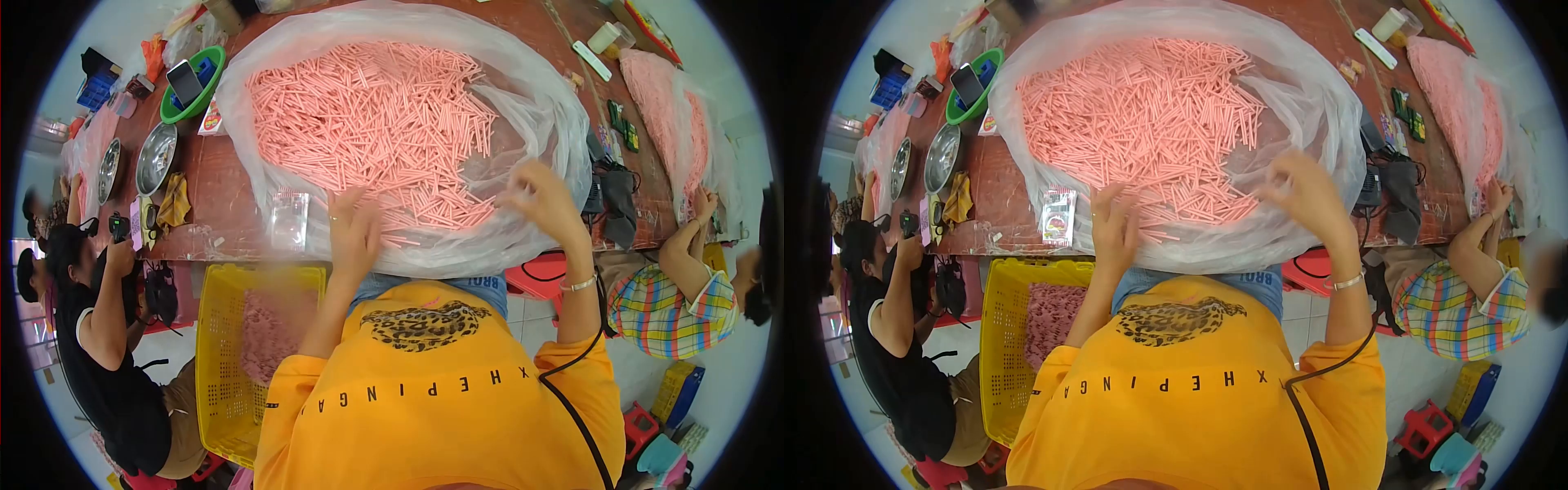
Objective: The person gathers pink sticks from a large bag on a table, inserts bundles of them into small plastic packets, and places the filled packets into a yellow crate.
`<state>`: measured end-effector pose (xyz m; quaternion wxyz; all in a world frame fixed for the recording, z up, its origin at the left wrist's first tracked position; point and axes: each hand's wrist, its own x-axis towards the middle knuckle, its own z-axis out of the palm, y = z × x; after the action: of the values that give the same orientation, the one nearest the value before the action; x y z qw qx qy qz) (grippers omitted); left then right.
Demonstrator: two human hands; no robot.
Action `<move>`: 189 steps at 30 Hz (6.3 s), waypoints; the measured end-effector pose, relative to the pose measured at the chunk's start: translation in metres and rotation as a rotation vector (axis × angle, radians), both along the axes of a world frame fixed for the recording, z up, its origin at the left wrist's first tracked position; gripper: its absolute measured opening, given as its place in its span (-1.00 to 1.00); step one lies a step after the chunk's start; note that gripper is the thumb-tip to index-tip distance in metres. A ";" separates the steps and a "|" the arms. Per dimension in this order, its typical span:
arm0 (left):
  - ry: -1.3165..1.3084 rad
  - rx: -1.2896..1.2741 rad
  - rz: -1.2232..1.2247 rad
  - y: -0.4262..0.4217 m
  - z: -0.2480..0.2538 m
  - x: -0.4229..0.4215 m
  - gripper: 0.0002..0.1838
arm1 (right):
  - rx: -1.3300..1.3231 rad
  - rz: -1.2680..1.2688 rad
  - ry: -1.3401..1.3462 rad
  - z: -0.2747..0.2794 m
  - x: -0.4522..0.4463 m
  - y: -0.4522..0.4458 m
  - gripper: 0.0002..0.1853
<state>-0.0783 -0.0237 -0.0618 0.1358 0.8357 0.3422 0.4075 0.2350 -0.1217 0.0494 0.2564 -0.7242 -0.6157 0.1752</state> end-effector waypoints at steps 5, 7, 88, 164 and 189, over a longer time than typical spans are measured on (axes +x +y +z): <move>0.147 -0.119 -0.355 -0.023 0.026 -0.012 -0.63 | -0.077 0.308 -0.171 -0.029 -0.022 -0.027 -0.70; 0.163 -0.164 -0.409 -0.026 0.029 -0.016 -0.60 | 0.008 0.312 -0.243 -0.044 -0.019 -0.026 -0.68; -0.096 -0.137 -0.193 0.015 0.030 0.030 -0.80 | -0.141 -0.038 1.148 -0.040 -0.067 0.111 -0.44; -0.092 -0.102 0.019 0.023 0.048 0.061 -0.69 | 0.302 0.070 1.332 -0.062 -0.060 0.080 -0.52; -0.310 -0.632 -0.258 -0.018 0.043 0.062 -0.49 | 0.262 -0.085 1.044 -0.079 -0.091 0.060 -0.76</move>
<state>-0.0159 -0.0421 -0.0185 0.4877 0.7170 0.3183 0.3830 0.1440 -0.0621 -0.0297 0.6233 -0.5269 -0.3933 0.4232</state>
